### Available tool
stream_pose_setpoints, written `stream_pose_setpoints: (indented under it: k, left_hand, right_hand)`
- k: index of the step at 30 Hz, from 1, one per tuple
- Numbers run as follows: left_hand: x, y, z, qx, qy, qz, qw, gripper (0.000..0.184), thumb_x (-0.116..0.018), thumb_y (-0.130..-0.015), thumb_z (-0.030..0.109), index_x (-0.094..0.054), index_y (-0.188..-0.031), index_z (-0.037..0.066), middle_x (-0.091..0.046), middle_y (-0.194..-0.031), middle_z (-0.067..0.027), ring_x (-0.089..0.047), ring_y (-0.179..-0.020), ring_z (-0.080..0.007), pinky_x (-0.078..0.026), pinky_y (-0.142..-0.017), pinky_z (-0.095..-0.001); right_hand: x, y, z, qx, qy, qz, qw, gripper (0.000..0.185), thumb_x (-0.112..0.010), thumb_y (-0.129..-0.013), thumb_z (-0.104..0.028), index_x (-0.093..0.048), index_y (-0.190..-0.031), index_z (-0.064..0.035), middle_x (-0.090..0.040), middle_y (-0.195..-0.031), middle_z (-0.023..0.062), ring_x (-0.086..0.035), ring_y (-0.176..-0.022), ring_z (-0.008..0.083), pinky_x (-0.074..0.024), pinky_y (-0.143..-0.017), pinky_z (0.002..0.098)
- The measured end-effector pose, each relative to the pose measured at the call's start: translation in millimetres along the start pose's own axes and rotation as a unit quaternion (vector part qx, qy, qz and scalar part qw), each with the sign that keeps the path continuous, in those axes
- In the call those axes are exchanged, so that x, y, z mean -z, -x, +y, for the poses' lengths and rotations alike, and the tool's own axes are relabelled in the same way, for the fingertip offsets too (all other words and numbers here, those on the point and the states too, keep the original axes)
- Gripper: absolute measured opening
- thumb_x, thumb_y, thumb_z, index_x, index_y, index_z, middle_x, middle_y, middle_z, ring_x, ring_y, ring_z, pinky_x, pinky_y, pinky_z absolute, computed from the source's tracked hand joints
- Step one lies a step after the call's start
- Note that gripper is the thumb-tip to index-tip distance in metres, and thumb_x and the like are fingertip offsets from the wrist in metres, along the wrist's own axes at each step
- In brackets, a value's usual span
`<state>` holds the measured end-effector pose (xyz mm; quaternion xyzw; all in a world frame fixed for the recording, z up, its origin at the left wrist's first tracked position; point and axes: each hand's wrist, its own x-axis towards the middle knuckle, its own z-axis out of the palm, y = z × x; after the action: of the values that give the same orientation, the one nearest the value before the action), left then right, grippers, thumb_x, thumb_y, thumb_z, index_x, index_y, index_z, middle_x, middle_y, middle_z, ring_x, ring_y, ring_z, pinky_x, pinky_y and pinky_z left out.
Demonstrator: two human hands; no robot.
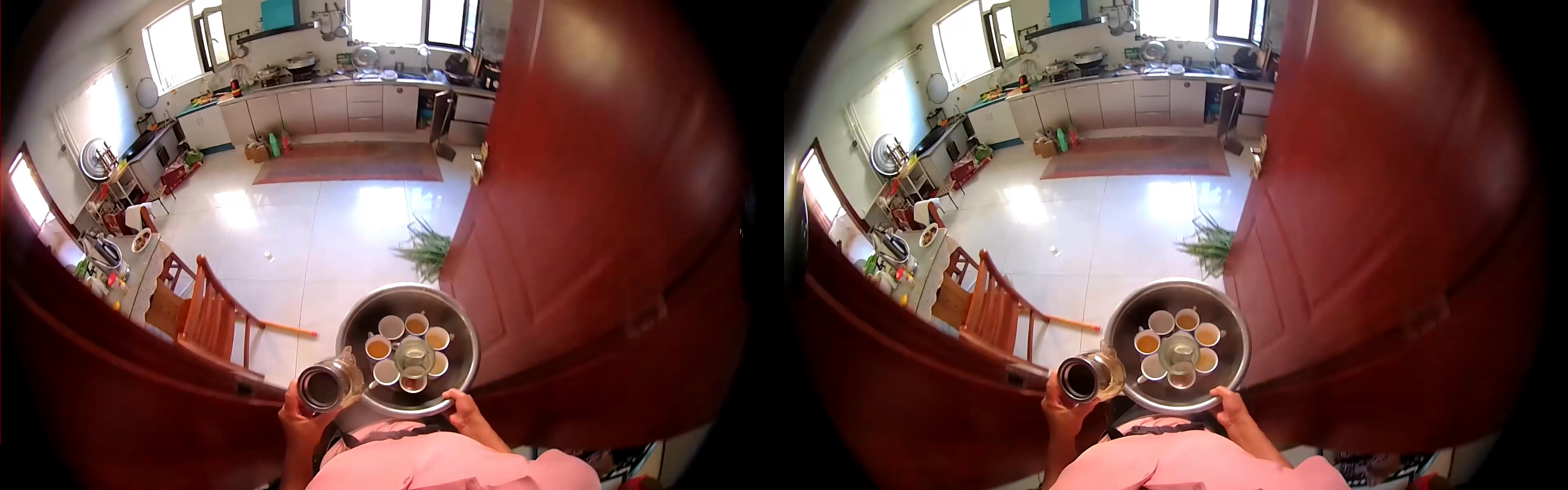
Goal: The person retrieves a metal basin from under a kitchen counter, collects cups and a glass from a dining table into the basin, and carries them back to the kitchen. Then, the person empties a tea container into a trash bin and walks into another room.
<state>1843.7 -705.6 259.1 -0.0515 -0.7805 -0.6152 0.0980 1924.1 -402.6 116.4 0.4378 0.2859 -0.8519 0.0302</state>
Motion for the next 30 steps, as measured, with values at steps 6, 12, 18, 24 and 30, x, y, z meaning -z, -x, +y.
stream_pose_setpoints:
  k: [6,12,18,24,30]
  left_hand:
    - [-44,-133,-15,0.012,0.15,-0.034,0.988,0.072,-0.074,-0.053,-0.009,-0.041,-0.117,-0.001,-0.051,-0.108,-0.0067,-0.051,-0.099,-0.0156,-0.044,-0.086,-0.0296]
    - [-95,-268,-37,0.002,0.059,0.03,0.998,0.077,-0.075,-0.052,-0.008,-0.04,-0.121,0.0,-0.054,-0.107,-0.0077,-0.053,-0.096,-0.0162,-0.044,-0.084,-0.0283]
    - [-133,-387,-53,0.021,-0.062,0.05,0.997,0.071,-0.073,-0.058,-0.005,-0.04,-0.12,0.0,-0.053,-0.108,-0.0073,-0.051,-0.1,-0.0169,-0.043,-0.086,-0.0305]
    - [-188,-521,-76,0.019,0.109,0.029,0.993,0.073,-0.072,-0.056,-0.009,-0.039,-0.121,-0.001,-0.052,-0.109,-0.0073,-0.051,-0.101,-0.0167,-0.043,-0.087,-0.0297]
    - [-264,-695,-129,0.036,0.174,-0.018,0.984,0.072,-0.075,-0.059,-0.003,-0.04,-0.122,0.0,-0.053,-0.107,-0.0067,-0.054,-0.095,-0.0143,-0.045,-0.083,-0.0279]
  right_hand:
    - [-61,-82,-64,0.021,0.007,-0.014,1.0,0.016,-0.055,-0.068,-0.003,-0.052,-0.084,-0.0012,-0.056,-0.078,0.011,-0.057,-0.067,0.0233,-0.0499,-0.063,0.0347]
    - [-148,-198,-142,0.023,0.029,-0.026,0.999,0.009,-0.057,-0.069,-0.008,-0.054,-0.077,-0.0045,-0.052,-0.067,0.0042,-0.054,-0.062,0.0177,-0.0471,-0.057,0.0329]
    - [-227,-309,-221,-0.008,0.054,-0.057,0.997,0.005,-0.056,-0.071,-0.006,-0.055,-0.073,-0.0022,-0.053,-0.068,0.0062,-0.054,-0.065,0.0189,-0.0474,-0.06,0.033]
    - [-336,-367,-295,-0.007,0.061,-0.089,0.994,0.013,-0.055,-0.07,-0.001,-0.055,-0.082,0.0036,-0.057,-0.078,0.0094,-0.057,-0.069,0.0212,-0.0491,-0.065,0.0332]
    - [-433,-457,-357,0.008,0.063,-0.071,0.995,0.017,-0.054,-0.07,-0.001,-0.055,-0.087,0.0037,-0.057,-0.08,0.0095,-0.058,-0.072,0.0219,-0.0496,-0.067,0.0335]
